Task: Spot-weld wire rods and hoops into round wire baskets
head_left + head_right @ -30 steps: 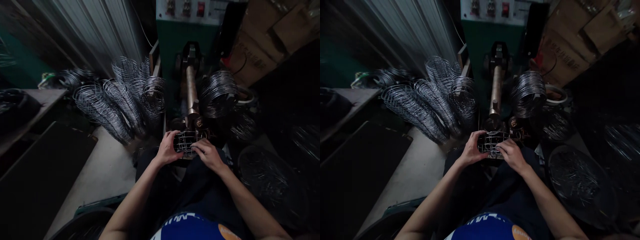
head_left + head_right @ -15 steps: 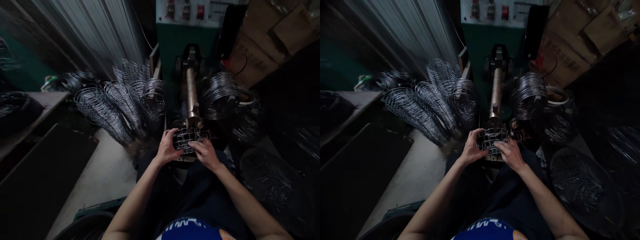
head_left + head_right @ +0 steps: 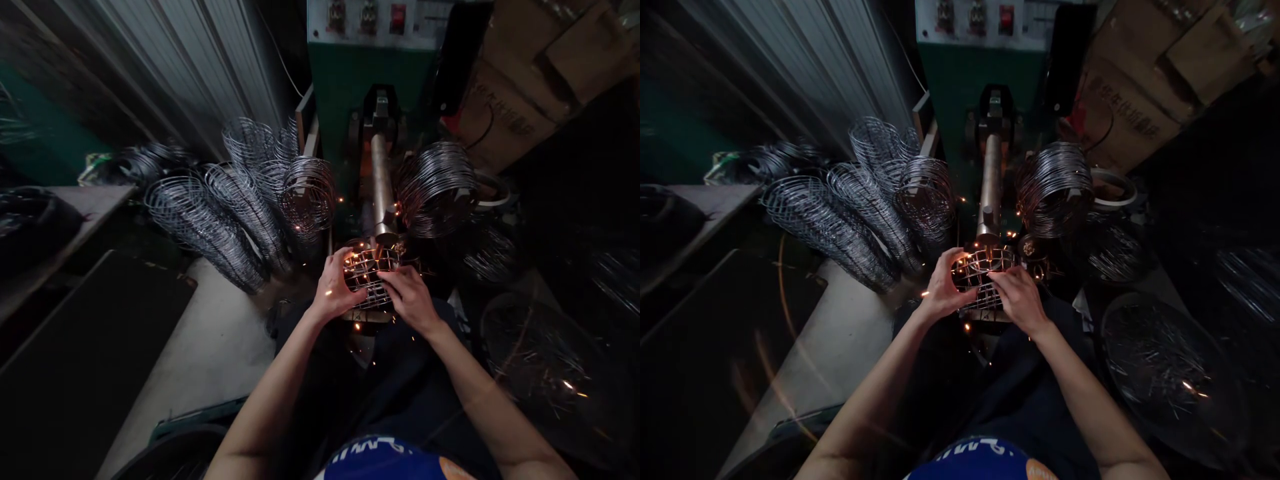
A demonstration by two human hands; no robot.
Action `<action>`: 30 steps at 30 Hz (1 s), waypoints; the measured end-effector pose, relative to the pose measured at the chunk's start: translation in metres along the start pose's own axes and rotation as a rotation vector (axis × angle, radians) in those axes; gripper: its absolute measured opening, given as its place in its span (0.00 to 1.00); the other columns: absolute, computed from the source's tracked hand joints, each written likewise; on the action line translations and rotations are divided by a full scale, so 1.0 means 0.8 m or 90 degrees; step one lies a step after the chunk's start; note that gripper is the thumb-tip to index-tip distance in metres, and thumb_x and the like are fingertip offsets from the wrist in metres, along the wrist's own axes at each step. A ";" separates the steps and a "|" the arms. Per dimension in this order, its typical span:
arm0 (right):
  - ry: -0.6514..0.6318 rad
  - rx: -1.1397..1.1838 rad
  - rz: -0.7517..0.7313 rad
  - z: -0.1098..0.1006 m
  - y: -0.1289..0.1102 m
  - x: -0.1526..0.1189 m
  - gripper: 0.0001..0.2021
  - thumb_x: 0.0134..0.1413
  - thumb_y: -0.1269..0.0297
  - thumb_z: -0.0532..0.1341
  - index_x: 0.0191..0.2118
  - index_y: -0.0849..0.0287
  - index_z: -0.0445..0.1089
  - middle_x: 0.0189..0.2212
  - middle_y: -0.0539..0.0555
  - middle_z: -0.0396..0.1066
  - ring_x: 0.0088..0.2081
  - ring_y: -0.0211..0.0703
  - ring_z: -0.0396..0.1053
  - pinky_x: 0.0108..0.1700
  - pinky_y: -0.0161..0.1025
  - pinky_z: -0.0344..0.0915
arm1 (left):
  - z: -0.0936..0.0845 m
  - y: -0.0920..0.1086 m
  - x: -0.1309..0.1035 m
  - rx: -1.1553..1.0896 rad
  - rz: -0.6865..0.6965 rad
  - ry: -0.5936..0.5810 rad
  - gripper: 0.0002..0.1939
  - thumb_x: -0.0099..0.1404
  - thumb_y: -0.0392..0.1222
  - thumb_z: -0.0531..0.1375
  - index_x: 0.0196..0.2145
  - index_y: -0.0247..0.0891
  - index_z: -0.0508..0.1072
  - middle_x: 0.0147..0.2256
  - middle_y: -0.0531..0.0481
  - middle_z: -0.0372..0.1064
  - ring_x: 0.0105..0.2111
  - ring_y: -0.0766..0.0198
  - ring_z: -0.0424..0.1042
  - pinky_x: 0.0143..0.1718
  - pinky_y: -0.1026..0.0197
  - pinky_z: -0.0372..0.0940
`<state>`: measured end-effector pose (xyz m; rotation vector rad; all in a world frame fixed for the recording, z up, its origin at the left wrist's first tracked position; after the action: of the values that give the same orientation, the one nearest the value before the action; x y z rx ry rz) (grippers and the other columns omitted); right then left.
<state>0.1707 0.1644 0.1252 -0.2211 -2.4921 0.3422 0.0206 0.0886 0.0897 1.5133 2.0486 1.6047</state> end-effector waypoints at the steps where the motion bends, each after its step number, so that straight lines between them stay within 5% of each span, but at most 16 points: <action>1: 0.018 -0.005 0.030 -0.001 0.005 0.001 0.13 0.68 0.70 0.59 0.55 0.57 0.70 0.46 0.57 0.74 0.48 0.52 0.68 0.53 0.50 0.68 | 0.000 -0.002 0.003 0.000 -0.008 -0.004 0.43 0.49 0.38 0.69 0.61 0.41 0.59 0.57 0.42 0.65 0.56 0.49 0.66 0.58 0.46 0.66; 6: 0.082 0.019 0.161 0.002 0.038 0.010 0.11 0.67 0.64 0.61 0.52 0.58 0.69 0.47 0.61 0.68 0.48 0.54 0.70 0.50 0.51 0.72 | -0.002 -0.008 0.026 0.017 -0.034 -0.013 0.45 0.47 0.38 0.70 0.61 0.41 0.57 0.53 0.43 0.68 0.53 0.50 0.68 0.54 0.47 0.68; 12: 0.116 0.025 0.164 -0.005 0.039 0.014 0.11 0.67 0.59 0.62 0.51 0.57 0.68 0.45 0.59 0.68 0.47 0.52 0.71 0.52 0.50 0.72 | -0.004 -0.008 0.037 0.062 -0.051 -0.019 0.44 0.47 0.41 0.71 0.59 0.41 0.59 0.53 0.43 0.68 0.53 0.49 0.67 0.53 0.47 0.67; 16: 0.116 0.008 0.163 -0.026 0.033 0.006 0.16 0.67 0.54 0.62 0.52 0.58 0.68 0.46 0.59 0.68 0.49 0.52 0.70 0.52 0.49 0.71 | -0.006 -0.014 0.056 0.085 -0.053 -0.027 0.44 0.45 0.40 0.71 0.59 0.40 0.60 0.52 0.43 0.69 0.52 0.48 0.67 0.53 0.46 0.67; 19: 0.107 -0.037 0.198 -0.055 0.069 -0.027 0.14 0.68 0.55 0.60 0.52 0.58 0.68 0.45 0.58 0.70 0.45 0.49 0.70 0.50 0.46 0.70 | -0.004 -0.019 0.069 0.082 -0.045 -0.045 0.42 0.46 0.43 0.72 0.57 0.40 0.61 0.52 0.43 0.69 0.51 0.48 0.67 0.53 0.45 0.67; 22: 0.087 -0.148 0.308 -0.098 0.157 -0.115 0.18 0.65 0.51 0.57 0.49 0.60 0.71 0.42 0.61 0.71 0.42 0.52 0.71 0.49 0.51 0.70 | -0.005 -0.026 0.068 0.050 -0.028 -0.043 0.45 0.48 0.44 0.72 0.60 0.40 0.59 0.53 0.43 0.68 0.53 0.48 0.66 0.56 0.44 0.65; 26: 0.006 -0.247 0.644 -0.152 0.296 -0.322 0.19 0.47 0.46 0.56 0.34 0.57 0.71 0.36 0.68 0.73 0.44 0.70 0.72 0.50 0.63 0.68 | -0.016 -0.052 0.039 -0.041 0.001 -0.029 0.60 0.48 0.51 0.75 0.70 0.40 0.47 0.64 0.35 0.56 0.64 0.44 0.57 0.66 0.39 0.55; 28: -0.101 -0.182 0.862 -0.146 0.331 -0.439 0.13 0.35 0.48 0.59 0.23 0.51 0.65 0.25 0.64 0.70 0.38 0.74 0.74 0.46 0.64 0.69 | -0.025 -0.084 0.019 -0.080 -0.044 -0.014 0.64 0.46 0.55 0.76 0.71 0.40 0.45 0.67 0.33 0.50 0.67 0.41 0.52 0.68 0.37 0.50; 30: -0.140 -0.133 0.906 -0.133 0.329 -0.502 0.10 0.29 0.51 0.60 0.18 0.49 0.62 0.20 0.60 0.68 0.32 0.72 0.75 0.38 0.61 0.71 | -0.030 -0.117 -0.002 -0.125 -0.112 -0.009 0.64 0.47 0.55 0.76 0.71 0.41 0.44 0.67 0.33 0.50 0.68 0.41 0.52 0.68 0.36 0.49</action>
<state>0.5766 0.3412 -0.0891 -2.1136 -2.1168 0.6494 -0.0505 0.0786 0.0257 1.2389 1.8936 1.6653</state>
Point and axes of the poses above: each hand's wrist, its own x-axis towards the middle knuckle, its own z-axis out of the palm, y = z × x, the point moved 10 cm from there along x, towards the middle knuckle
